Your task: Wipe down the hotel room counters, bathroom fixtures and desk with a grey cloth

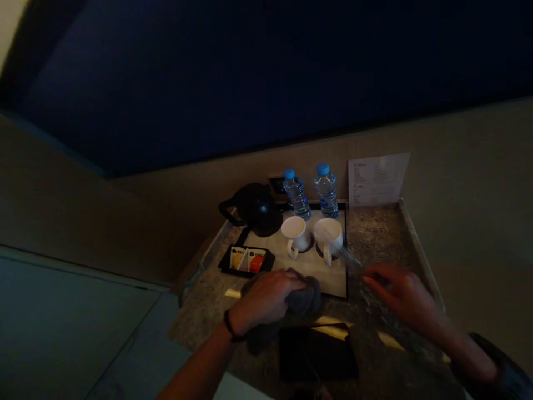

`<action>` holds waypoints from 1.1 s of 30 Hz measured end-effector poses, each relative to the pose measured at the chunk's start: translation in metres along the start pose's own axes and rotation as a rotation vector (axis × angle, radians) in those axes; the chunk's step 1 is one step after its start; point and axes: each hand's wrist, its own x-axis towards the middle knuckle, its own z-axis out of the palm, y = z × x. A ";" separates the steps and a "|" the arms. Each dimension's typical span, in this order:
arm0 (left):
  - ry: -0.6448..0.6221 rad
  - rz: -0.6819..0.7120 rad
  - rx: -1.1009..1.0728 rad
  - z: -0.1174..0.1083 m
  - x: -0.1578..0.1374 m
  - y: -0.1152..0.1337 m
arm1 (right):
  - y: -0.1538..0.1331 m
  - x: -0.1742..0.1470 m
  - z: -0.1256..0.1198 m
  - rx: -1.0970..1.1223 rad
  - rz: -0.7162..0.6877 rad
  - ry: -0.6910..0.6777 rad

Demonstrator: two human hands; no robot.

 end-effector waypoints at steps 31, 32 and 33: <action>0.248 -0.216 -0.255 0.010 -0.121 -0.119 | -0.033 0.086 0.023 -0.507 -0.316 0.463; 0.270 -0.198 -0.246 0.004 -0.118 -0.120 | -0.035 0.097 0.016 -0.506 -0.306 0.500; 0.289 -0.182 -0.237 -0.002 -0.113 -0.121 | -0.038 0.109 0.010 -0.509 -0.305 0.537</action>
